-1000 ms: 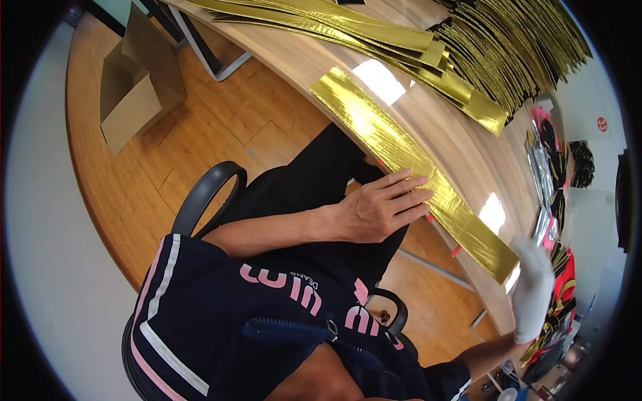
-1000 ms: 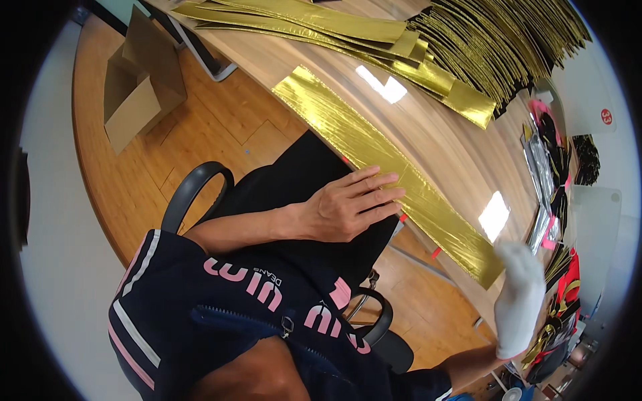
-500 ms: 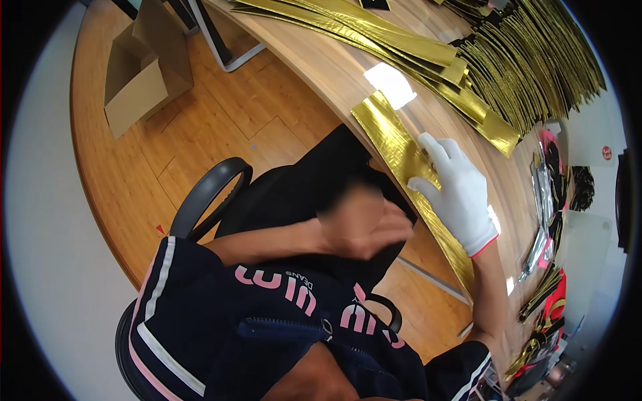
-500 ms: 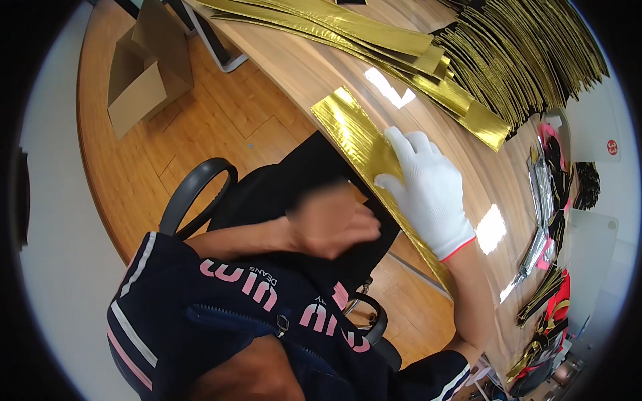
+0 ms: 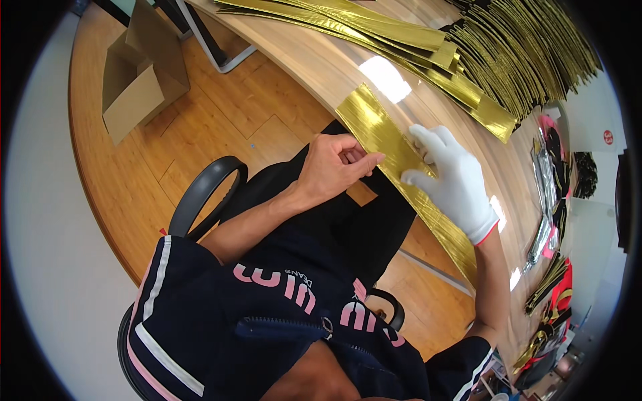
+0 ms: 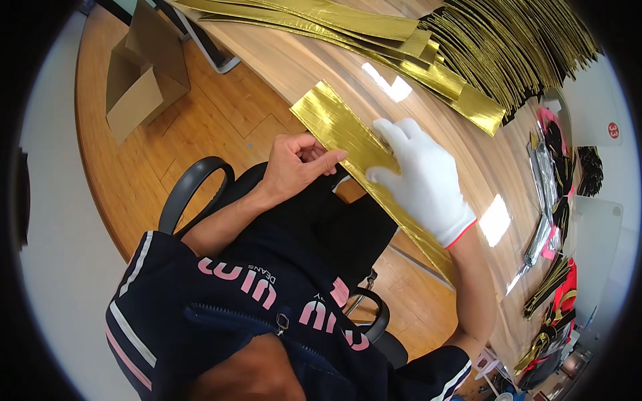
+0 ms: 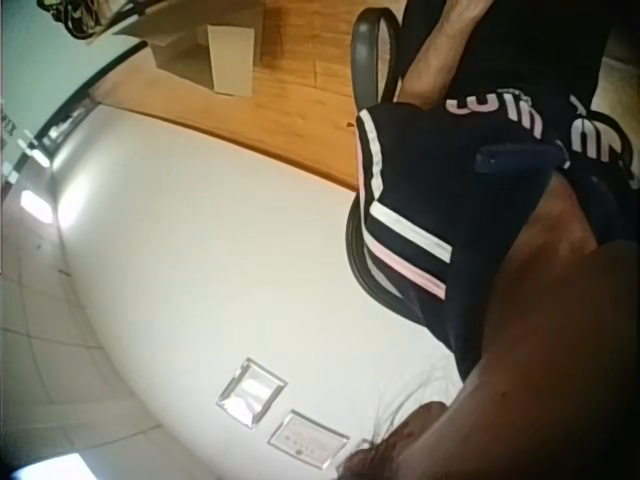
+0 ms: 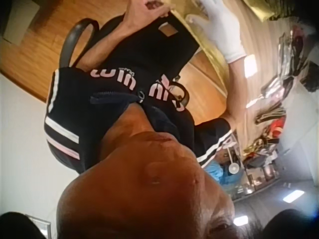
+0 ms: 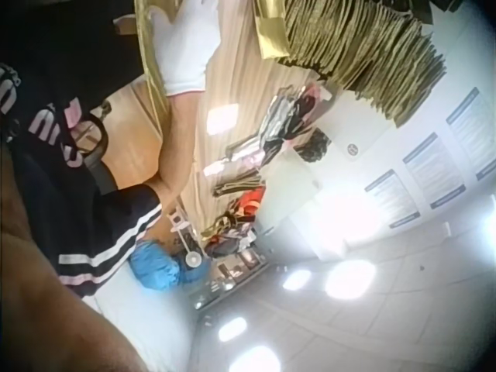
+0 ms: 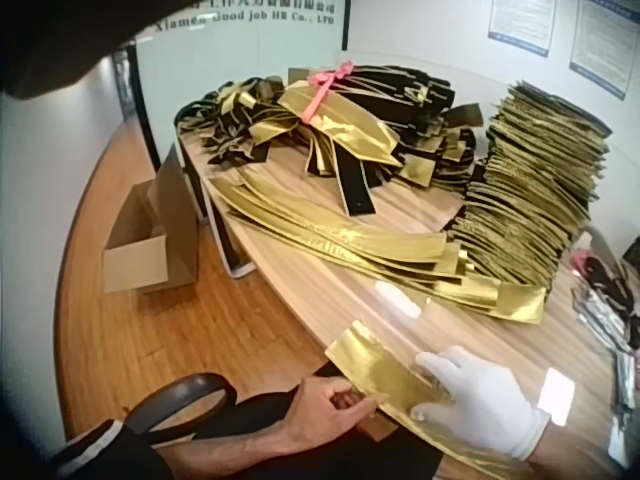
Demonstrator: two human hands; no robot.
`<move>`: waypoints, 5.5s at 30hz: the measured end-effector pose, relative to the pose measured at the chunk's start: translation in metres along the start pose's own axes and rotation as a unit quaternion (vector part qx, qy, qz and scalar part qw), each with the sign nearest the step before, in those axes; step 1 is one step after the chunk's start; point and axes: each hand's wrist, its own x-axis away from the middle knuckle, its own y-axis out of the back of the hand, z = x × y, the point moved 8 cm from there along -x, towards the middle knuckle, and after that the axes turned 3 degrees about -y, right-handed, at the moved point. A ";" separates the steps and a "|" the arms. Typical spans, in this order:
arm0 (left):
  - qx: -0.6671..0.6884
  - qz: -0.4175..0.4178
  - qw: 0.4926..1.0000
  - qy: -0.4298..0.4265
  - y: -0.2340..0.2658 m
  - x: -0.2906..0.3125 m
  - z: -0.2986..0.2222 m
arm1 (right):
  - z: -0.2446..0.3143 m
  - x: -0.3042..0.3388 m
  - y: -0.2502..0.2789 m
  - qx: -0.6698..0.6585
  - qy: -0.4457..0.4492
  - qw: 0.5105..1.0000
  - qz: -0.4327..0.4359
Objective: Folding and wrapping gold-colored decorative foil strips around a black base.
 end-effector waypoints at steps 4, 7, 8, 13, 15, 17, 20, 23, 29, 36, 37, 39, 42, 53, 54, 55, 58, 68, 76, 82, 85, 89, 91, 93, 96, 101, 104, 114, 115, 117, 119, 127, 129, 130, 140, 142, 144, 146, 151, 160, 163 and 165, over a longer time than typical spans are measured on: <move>-0.088 0.008 0.994 -0.071 -0.008 0.007 -0.014 | -0.019 -0.022 -0.005 -0.115 -0.057 0.991 0.026; -0.155 -0.007 0.980 -0.122 -0.009 0.008 -0.021 | -0.023 -0.035 -0.006 -0.160 -0.078 0.982 0.065; -0.172 -0.008 0.976 -0.131 -0.009 0.008 -0.024 | -0.026 -0.037 -0.012 -0.168 -0.104 0.974 0.111; -0.199 -0.011 0.967 -0.158 -0.009 0.008 -0.028 | -0.029 -0.043 -0.011 -0.183 -0.100 0.968 0.140; -0.218 -0.016 0.955 -0.200 -0.011 0.010 -0.039 | -0.035 -0.043 -0.014 -0.185 -0.132 0.960 0.166; -0.234 -0.015 0.947 -0.218 -0.013 0.011 -0.042 | -0.035 -0.047 -0.014 -0.177 -0.068 0.965 0.180; -0.254 -0.017 0.936 -0.241 -0.014 0.014 -0.044 | -0.031 -0.054 -0.013 -0.109 -0.042 0.969 0.217; -0.269 -0.020 0.925 -0.266 -0.017 0.015 -0.049 | -0.032 -0.055 -0.013 -0.086 -0.024 0.968 0.234; -0.326 -0.041 0.883 -0.336 -0.022 0.021 -0.063 | -0.029 -0.054 -0.010 -0.107 0.007 0.973 0.204; -0.328 -0.015 0.897 -0.296 -0.024 0.017 -0.068 | -0.042 -0.051 -0.012 -0.164 -0.004 0.973 0.164; -0.328 -0.012 0.897 -0.297 -0.026 0.016 -0.070 | -0.044 -0.051 -0.012 -0.162 0.010 0.975 0.155; -0.316 -0.027 0.892 -0.321 -0.027 0.017 -0.077 | -0.044 -0.050 -0.010 -0.161 0.024 0.976 0.145; -0.301 -0.024 0.906 -0.298 -0.027 0.016 -0.071 | -0.032 -0.050 -0.003 -0.154 0.113 0.975 0.115; -0.350 -0.035 0.857 -0.375 -0.034 0.023 -0.076 | -0.026 -0.037 0.005 -0.139 0.236 0.962 0.021; -0.367 -0.035 0.838 -0.403 -0.036 0.026 -0.078 | -0.028 -0.037 0.005 -0.140 0.234 0.962 0.020; -0.367 -0.033 0.838 -0.403 -0.036 0.026 -0.078 | -0.029 -0.036 0.006 -0.140 0.245 0.959 0.017; -0.406 -0.018 0.813 -0.418 -0.040 0.029 -0.078 | -0.033 -0.035 0.006 -0.140 0.249 0.958 0.010; -0.423 0.012 0.772 -0.475 -0.034 0.038 -0.073 | -0.040 -0.026 0.003 -0.131 0.277 0.952 0.014; -0.447 0.031 0.755 -0.478 -0.031 0.041 -0.061 | -0.040 -0.020 0.002 -0.093 0.303 0.948 0.001; -0.458 0.026 0.747 -0.480 -0.033 0.044 -0.062 | -0.043 -0.012 0.003 -0.063 0.329 0.942 -0.030; -0.477 0.029 0.742 -0.470 -0.033 0.046 -0.063 | -0.042 -0.013 0.001 -0.057 0.330 0.942 -0.030; -0.505 0.035 0.715 -0.482 -0.045 0.045 -0.069 | -0.044 -0.009 0.000 -0.065 0.322 0.944 -0.039; -0.488 0.074 0.723 -0.483 -0.056 0.044 -0.068 | -0.046 -0.009 0.000 -0.063 0.321 0.944 -0.042; -0.481 0.141 0.717 -0.485 -0.074 0.046 -0.065 | -0.045 -0.009 -0.001 -0.059 0.319 0.945 -0.044; -0.469 0.162 0.718 -0.488 -0.079 0.040 -0.044 | -0.046 -0.007 -0.002 -0.061 0.306 0.949 -0.039; -0.469 0.165 0.715 -0.492 -0.080 0.040 -0.039 | -0.047 0.001 0.000 0.008 0.290 0.956 -0.054; -0.478 0.162 0.714 -0.485 -0.082 0.040 -0.038 | -0.045 0.012 0.005 0.053 0.276 0.955 -0.093; -0.495 0.198 0.730 -0.428 -0.087 0.034 -0.044 | -0.065 0.056 0.038 0.088 0.090 0.986 -0.109; -0.494 0.199 0.731 -0.426 -0.085 0.032 -0.047 | -0.055 0.062 0.043 0.088 0.089 0.986 -0.107; -0.516 0.215 0.700 -0.445 -0.086 0.030 -0.051 | -0.033 0.076 0.037 0.139 0.068 0.987 -0.036; -0.507 0.218 0.705 -0.446 -0.086 0.027 -0.044 | -0.013 0.098 0.031 0.160 0.048 0.986 -0.020; -0.517 0.189 0.720 -0.422 -0.080 0.028 -0.039 | -0.012 0.148 -0.007 0.120 -0.154 0.973 -0.127; -0.555 0.190 0.703 -0.403 -0.074 0.027 -0.039 | -0.012 0.149 -0.022 0.135 -0.153 0.968 -0.147; -0.559 0.188 0.701 -0.400 -0.073 0.028 -0.040 | -0.011 0.150 -0.025 0.152 -0.153 0.962 -0.167; -0.510 0.185 0.754 -0.371 -0.095 0.050 -0.041 | -0.013 0.156 -0.042 0.187 -0.156 0.949 -0.200; -0.497 0.190 0.761 -0.370 -0.094 0.050 -0.039 | -0.013 0.155 -0.041 0.191 -0.154 0.948 -0.202; -0.499 0.185 0.762 -0.369 -0.095 0.051 -0.039 | -0.012 0.154 -0.041 0.187 -0.159 0.947 -0.205; -0.502 0.179 0.763 -0.367 -0.099 0.053 -0.040 | -0.018 0.157 -0.038 0.180 -0.156 0.949 -0.206; -0.480 0.184 0.775 -0.366 -0.100 0.055 -0.041 | -0.016 0.159 -0.033 0.179 -0.159 0.950 -0.199; -0.496 0.172 0.765 -0.374 -0.089 0.047 -0.038 | -0.009 0.153 -0.038 0.182 -0.137 0.950 -0.213; -0.499 0.159 0.757 -0.389 -0.089 0.046 -0.036 | -0.012 0.156 -0.039 0.189 -0.126 0.948 -0.224; -0.504 0.171 0.748 -0.397 -0.092 0.047 -0.037 | -0.013 0.158 -0.039 0.187 -0.132 0.947 -0.226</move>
